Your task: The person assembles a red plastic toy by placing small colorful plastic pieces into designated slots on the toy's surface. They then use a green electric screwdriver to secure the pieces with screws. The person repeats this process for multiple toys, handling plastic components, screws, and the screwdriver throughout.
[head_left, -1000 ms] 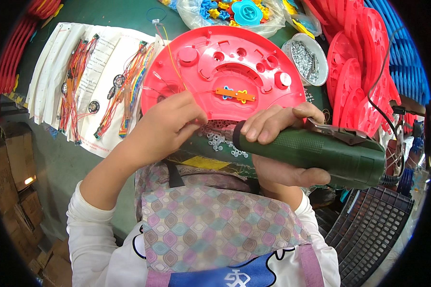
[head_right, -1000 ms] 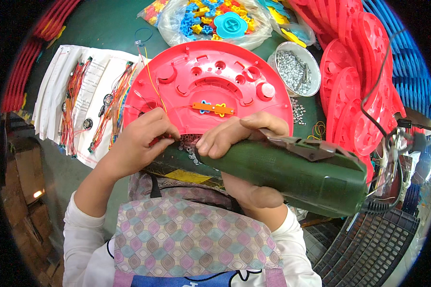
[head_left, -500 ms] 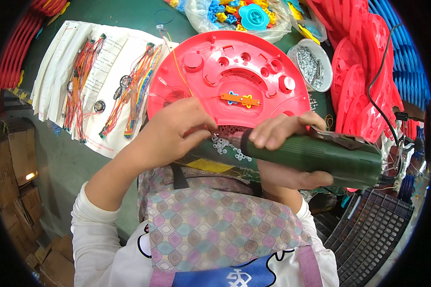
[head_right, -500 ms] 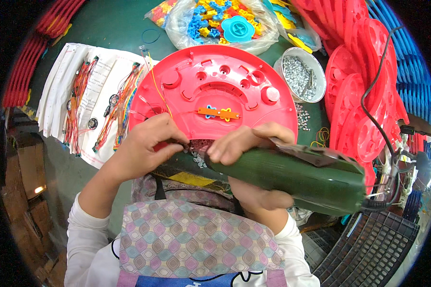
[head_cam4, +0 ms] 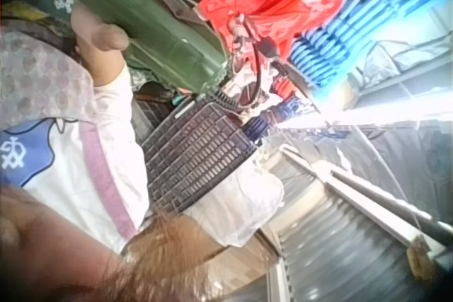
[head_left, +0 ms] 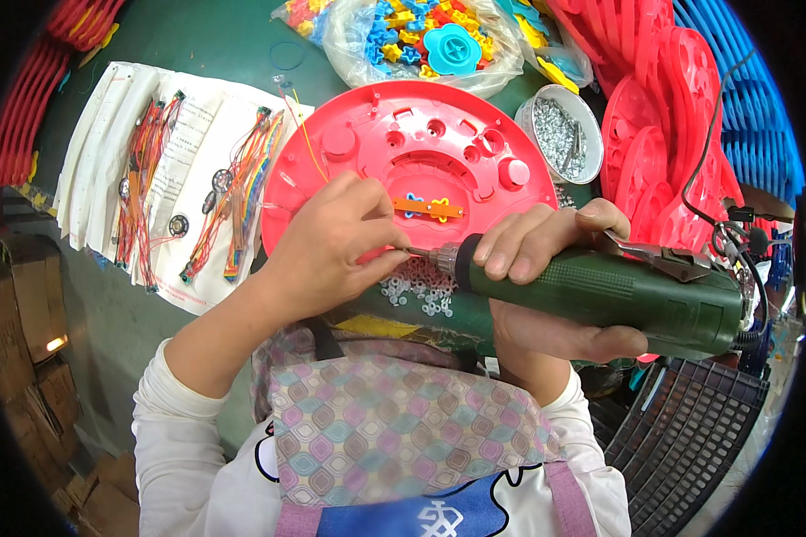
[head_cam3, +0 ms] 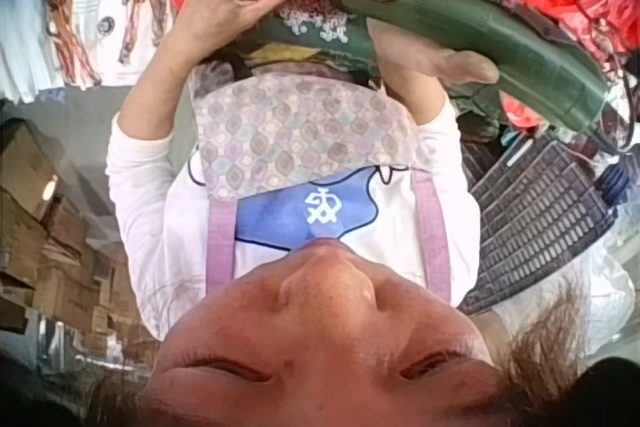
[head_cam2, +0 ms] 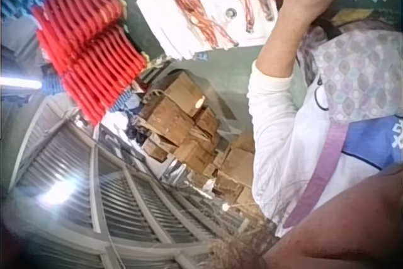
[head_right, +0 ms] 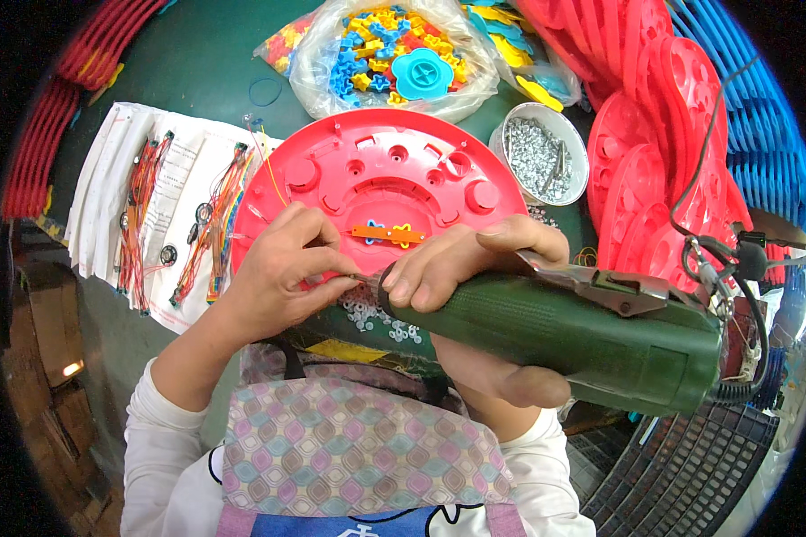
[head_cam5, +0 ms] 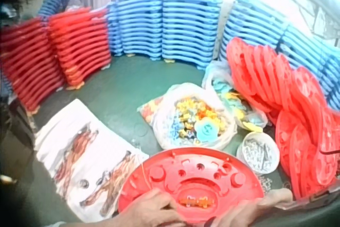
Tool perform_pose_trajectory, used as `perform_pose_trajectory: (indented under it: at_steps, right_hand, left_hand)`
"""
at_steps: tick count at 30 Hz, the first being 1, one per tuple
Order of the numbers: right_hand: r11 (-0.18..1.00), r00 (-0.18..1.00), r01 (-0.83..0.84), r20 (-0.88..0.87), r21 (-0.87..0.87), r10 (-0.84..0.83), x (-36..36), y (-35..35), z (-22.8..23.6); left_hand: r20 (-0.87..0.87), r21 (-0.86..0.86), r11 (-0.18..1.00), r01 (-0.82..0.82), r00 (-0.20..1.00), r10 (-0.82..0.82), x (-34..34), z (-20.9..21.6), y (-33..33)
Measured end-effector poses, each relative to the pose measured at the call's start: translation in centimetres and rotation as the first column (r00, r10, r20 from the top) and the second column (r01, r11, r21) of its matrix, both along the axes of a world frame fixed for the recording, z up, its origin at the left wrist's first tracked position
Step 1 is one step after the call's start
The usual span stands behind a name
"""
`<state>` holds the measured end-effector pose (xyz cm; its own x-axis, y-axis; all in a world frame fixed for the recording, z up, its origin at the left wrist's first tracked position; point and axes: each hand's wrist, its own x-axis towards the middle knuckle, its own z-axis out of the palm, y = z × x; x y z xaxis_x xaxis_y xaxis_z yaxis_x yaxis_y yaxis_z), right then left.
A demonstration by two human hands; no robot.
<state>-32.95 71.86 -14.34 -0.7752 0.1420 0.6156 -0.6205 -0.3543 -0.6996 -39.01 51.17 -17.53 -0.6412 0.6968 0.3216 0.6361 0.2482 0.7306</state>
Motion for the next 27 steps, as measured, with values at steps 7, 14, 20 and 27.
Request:
perform_pose_trajectory:
  at_steps: [7,14,20,27]
  right_hand:
    - [0.999,0.999,0.002,0.039,0.040,-0.004,-1.7,-0.1,0.3]
    - [0.992,0.989,0.075,0.123,0.100,-0.087,-3.3,-0.2,-1.0]
    - [0.965,0.941,0.121,0.284,0.232,-0.186,-3.5,-1.4,-0.7]
    - [0.973,0.945,-0.079,0.327,0.217,0.003,-4.1,-1.3,-2.1]
  left_hand:
    - [-0.124,-0.004,0.998,-0.070,0.990,0.069,-1.4,-0.2,1.0]
    - [-0.247,-0.030,0.981,-0.190,0.953,0.177,-2.2,-1.2,2.5]
    - [-0.266,-0.194,0.959,-0.209,0.952,0.154,-2.3,-2.2,2.8]
    - [-0.289,-0.166,0.956,-0.243,0.939,0.188,-2.5,-3.0,3.0]
